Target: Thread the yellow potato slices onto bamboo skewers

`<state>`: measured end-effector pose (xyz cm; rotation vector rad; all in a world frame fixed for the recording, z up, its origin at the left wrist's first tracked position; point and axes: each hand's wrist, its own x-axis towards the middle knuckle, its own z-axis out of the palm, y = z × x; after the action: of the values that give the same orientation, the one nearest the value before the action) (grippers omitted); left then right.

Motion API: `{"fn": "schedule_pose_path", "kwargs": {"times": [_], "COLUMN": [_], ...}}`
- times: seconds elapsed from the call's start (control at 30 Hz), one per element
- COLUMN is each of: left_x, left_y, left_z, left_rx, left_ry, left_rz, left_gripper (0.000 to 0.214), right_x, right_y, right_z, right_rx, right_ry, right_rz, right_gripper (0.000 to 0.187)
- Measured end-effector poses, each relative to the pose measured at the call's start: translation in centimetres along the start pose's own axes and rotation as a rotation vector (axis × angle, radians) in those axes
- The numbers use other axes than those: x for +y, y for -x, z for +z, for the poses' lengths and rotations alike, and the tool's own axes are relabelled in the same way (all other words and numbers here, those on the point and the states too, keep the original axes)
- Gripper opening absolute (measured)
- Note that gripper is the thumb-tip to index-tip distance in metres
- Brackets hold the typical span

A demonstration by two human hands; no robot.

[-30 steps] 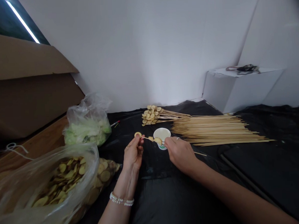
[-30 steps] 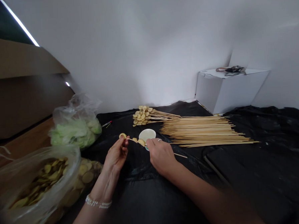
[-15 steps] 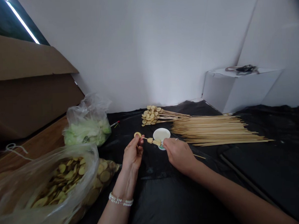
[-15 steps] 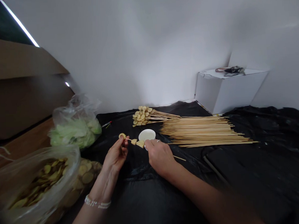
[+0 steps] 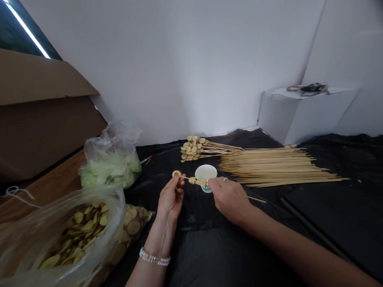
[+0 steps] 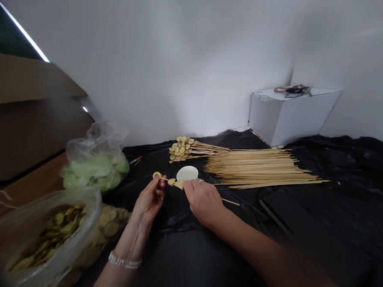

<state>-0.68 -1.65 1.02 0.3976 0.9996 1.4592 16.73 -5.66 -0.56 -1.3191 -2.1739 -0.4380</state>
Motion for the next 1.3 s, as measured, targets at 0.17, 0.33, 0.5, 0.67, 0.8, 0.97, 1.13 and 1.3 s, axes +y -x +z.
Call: {"fn": "schedule_pose_path", "kwargs": {"times": [0.17, 0.33, 0.5, 0.67, 0.8, 0.97, 1.13, 1.3], "left_x": [-0.18, -0.23, -0.13, -0.35, -0.46, -0.25, -0.25, -0.19], "left_y": [-0.19, -0.42, -0.23, 0.02, -0.03, -0.05, -0.13, -0.30], "left_z": [-0.12, -0.20, -0.09, -0.01, 0.11, 0.14, -0.07, -0.19], "left_rx": [-0.014, -0.004, -0.007, -0.026, -0.032, -0.028, -0.021, -0.020], "left_ry": [0.007, 0.004, 0.005, -0.001, -0.010, 0.017, 0.028, 0.033], "left_rz": [-0.042, -0.038, -0.040, -0.054, -0.069, 0.007, 0.048, 0.074], "left_gripper": [0.008, 0.007, 0.008, 0.008, 0.010, 0.012, 0.011, 0.014], "right_x": [0.17, -0.08, -0.34, 0.00, 0.39, 0.48, 0.42, 0.43], "right_y": [-0.20, -0.10, -0.07, -0.17, -0.25, -0.16, -0.17, -0.35], "right_z": [-0.21, -0.31, -0.45, -0.30, -0.08, 0.20, 0.26, 0.04], "right_rx": [0.028, -0.026, -0.088, 0.038, 0.076, 0.053, 0.069, 0.100], "right_ry": [-0.013, 0.031, 0.030, 0.020, 0.012, 0.007, -0.008, 0.015], "right_rz": [-0.017, 0.063, 0.080, 0.005, 0.037, 0.104, 0.084, 0.026], "right_gripper": [0.022, 0.018, 0.014, 0.019, 0.018, 0.015, 0.017, 0.019]}}
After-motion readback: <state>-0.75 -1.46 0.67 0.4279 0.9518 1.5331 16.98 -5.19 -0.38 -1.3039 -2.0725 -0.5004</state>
